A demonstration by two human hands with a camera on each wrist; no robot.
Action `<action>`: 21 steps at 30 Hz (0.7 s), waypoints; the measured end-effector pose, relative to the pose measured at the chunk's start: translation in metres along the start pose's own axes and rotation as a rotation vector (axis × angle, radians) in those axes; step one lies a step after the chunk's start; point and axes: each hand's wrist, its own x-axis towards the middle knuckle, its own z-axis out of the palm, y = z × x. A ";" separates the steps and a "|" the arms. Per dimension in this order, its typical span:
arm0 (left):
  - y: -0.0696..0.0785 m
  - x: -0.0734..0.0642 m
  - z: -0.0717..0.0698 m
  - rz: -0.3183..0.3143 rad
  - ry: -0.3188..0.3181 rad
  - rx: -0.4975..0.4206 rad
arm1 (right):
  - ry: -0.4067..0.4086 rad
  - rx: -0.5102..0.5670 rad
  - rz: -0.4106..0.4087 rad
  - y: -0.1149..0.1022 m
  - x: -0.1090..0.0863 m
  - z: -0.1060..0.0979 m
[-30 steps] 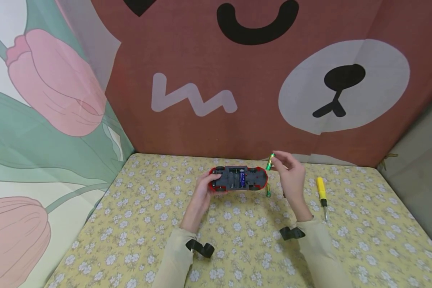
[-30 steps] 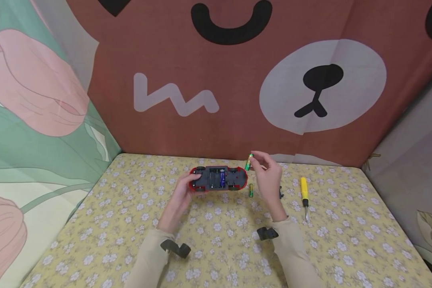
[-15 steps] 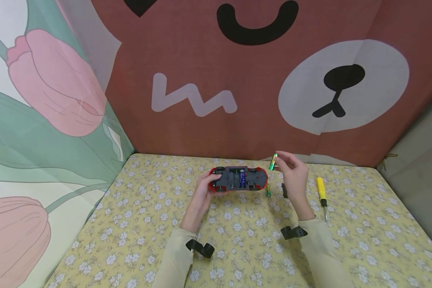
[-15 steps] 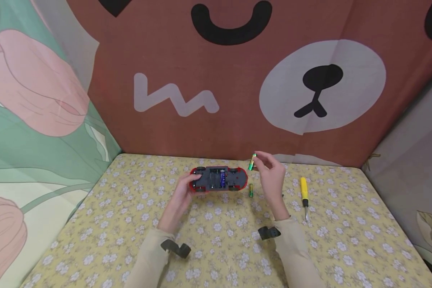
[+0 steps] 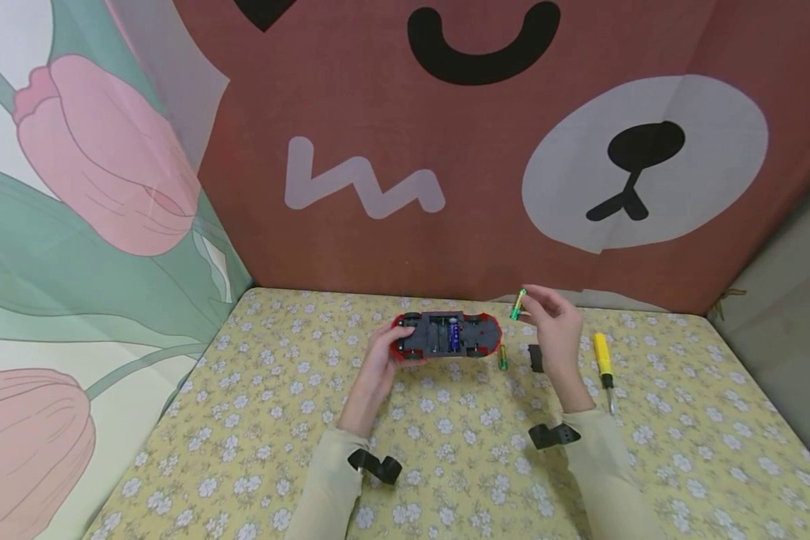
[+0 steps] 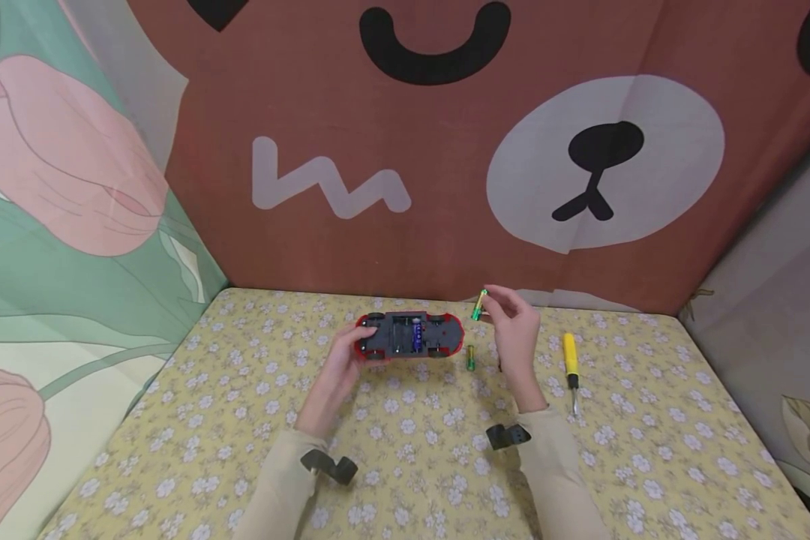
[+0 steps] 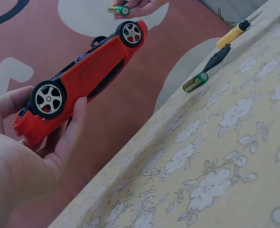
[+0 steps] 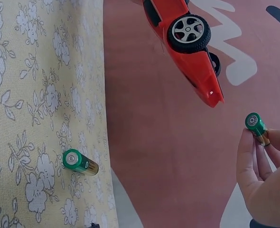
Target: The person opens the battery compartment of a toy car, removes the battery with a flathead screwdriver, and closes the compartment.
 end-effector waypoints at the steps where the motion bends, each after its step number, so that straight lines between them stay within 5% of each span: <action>1: 0.000 0.000 0.000 -0.001 0.000 0.000 | 0.004 -0.001 0.001 0.000 0.000 0.000; 21: 0.002 0.000 0.001 -0.010 -0.003 0.007 | 0.019 0.027 0.043 0.009 0.003 -0.005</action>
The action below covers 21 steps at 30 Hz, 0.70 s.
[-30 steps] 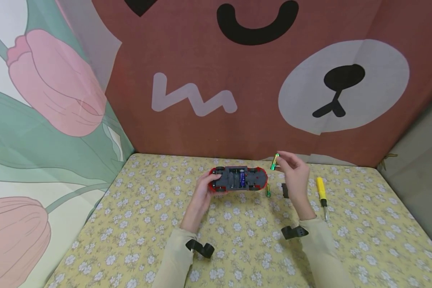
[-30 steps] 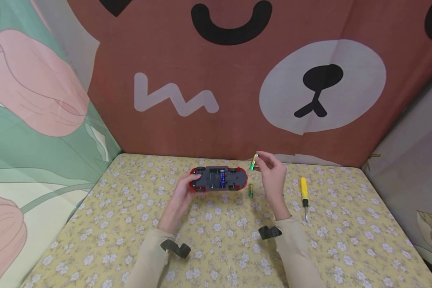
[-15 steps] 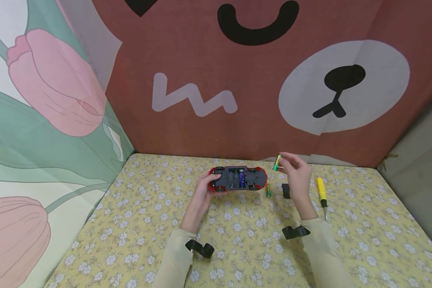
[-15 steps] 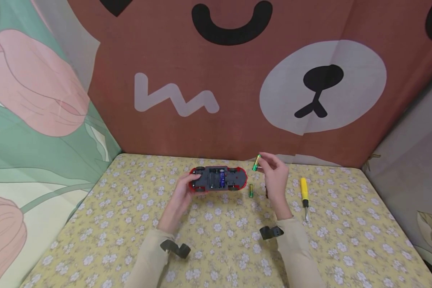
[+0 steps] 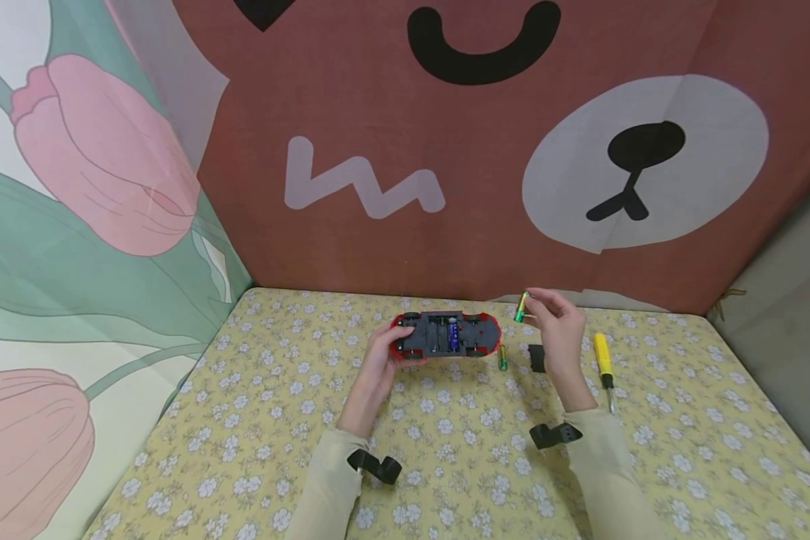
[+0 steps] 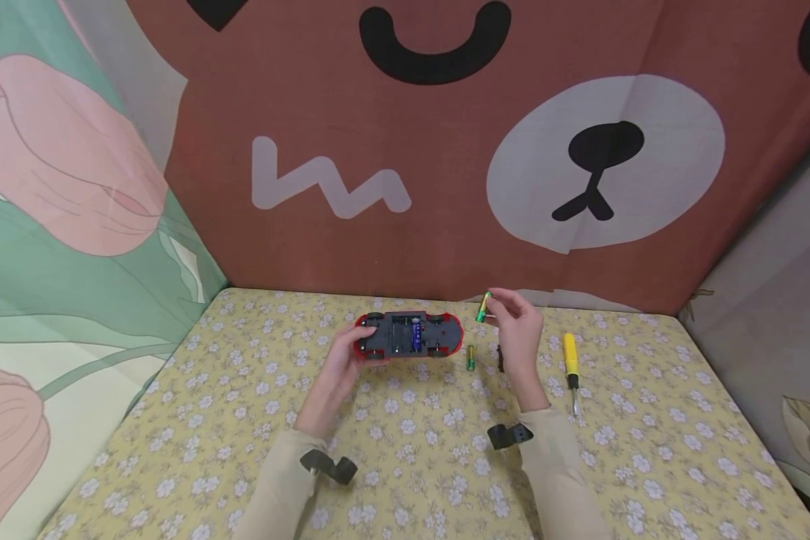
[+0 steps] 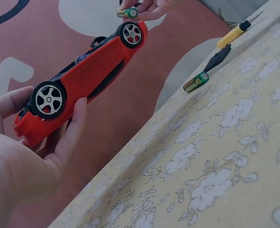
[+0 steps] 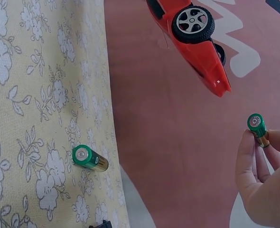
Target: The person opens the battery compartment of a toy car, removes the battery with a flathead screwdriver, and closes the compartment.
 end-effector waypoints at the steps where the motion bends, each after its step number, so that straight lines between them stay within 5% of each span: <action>1: 0.000 0.000 0.000 0.000 0.001 0.002 | 0.000 0.003 0.004 0.000 0.000 0.000; 21: -0.001 0.001 -0.001 0.000 0.011 0.002 | 0.012 -0.008 0.139 0.012 0.004 -0.006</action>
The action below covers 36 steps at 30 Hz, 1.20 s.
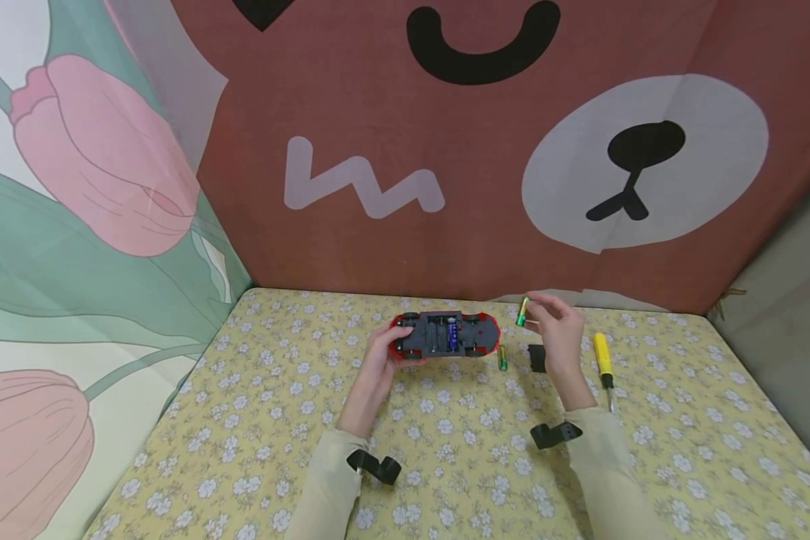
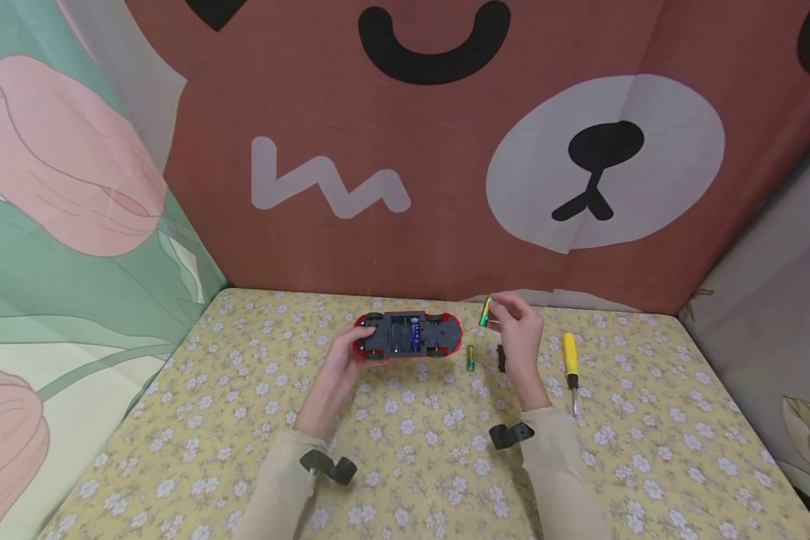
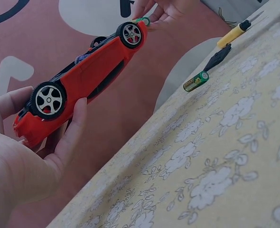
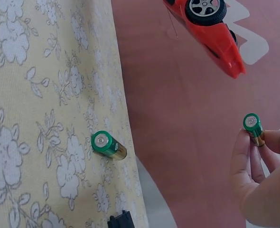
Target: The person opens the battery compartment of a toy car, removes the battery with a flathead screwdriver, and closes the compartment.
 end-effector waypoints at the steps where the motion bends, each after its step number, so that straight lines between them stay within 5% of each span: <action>1: 0.000 0.000 0.000 0.001 -0.001 0.002 | 0.000 -0.001 0.009 0.001 0.000 0.000; 18: 0.000 -0.001 0.000 0.008 -0.013 -0.003 | -0.062 -0.090 0.155 0.016 0.006 -0.006; 36: -0.004 0.001 -0.003 0.020 -0.026 -0.008 | -0.178 -0.203 0.199 0.026 0.009 -0.014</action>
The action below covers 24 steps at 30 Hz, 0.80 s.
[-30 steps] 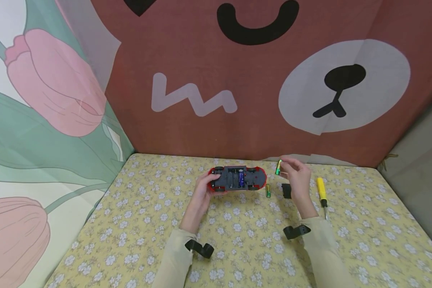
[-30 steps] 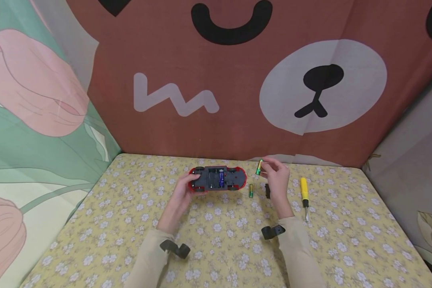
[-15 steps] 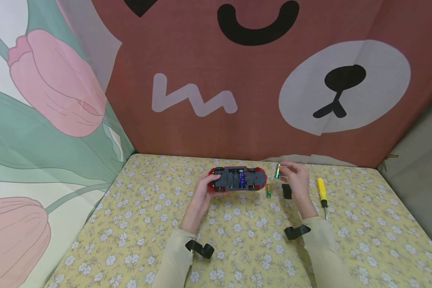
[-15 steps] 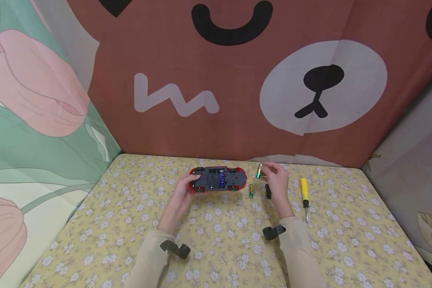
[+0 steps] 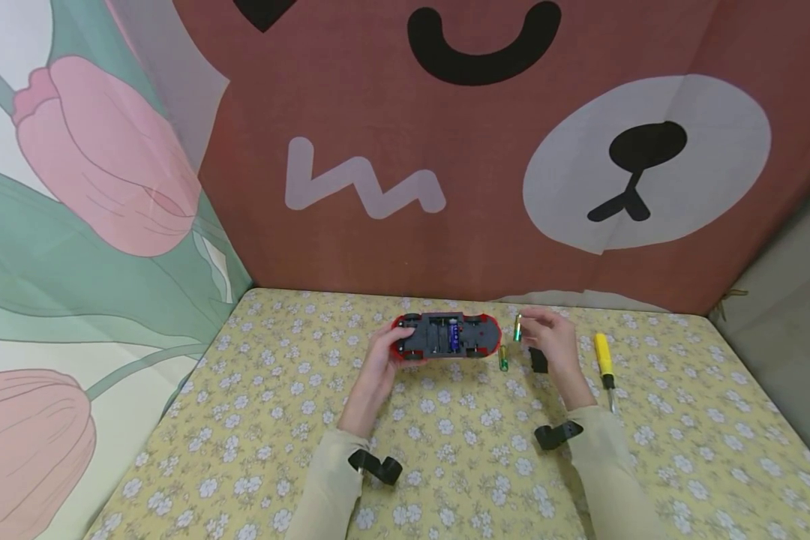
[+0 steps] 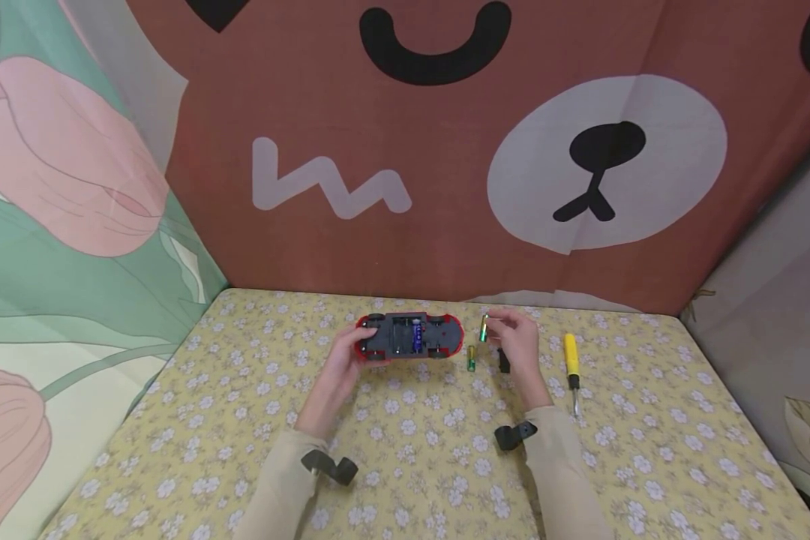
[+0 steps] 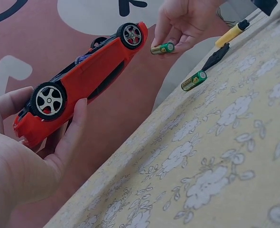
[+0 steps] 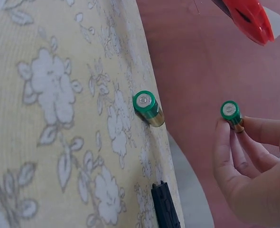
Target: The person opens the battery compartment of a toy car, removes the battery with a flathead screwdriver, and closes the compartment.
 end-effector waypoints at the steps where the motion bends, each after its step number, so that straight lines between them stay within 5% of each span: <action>1: 0.000 0.000 0.000 0.002 -0.001 0.003 | -0.003 -0.006 0.003 0.001 0.000 0.000; 24: 0.003 0.001 0.001 -0.039 0.039 -0.011 | -0.137 -0.160 0.133 0.012 0.006 -0.005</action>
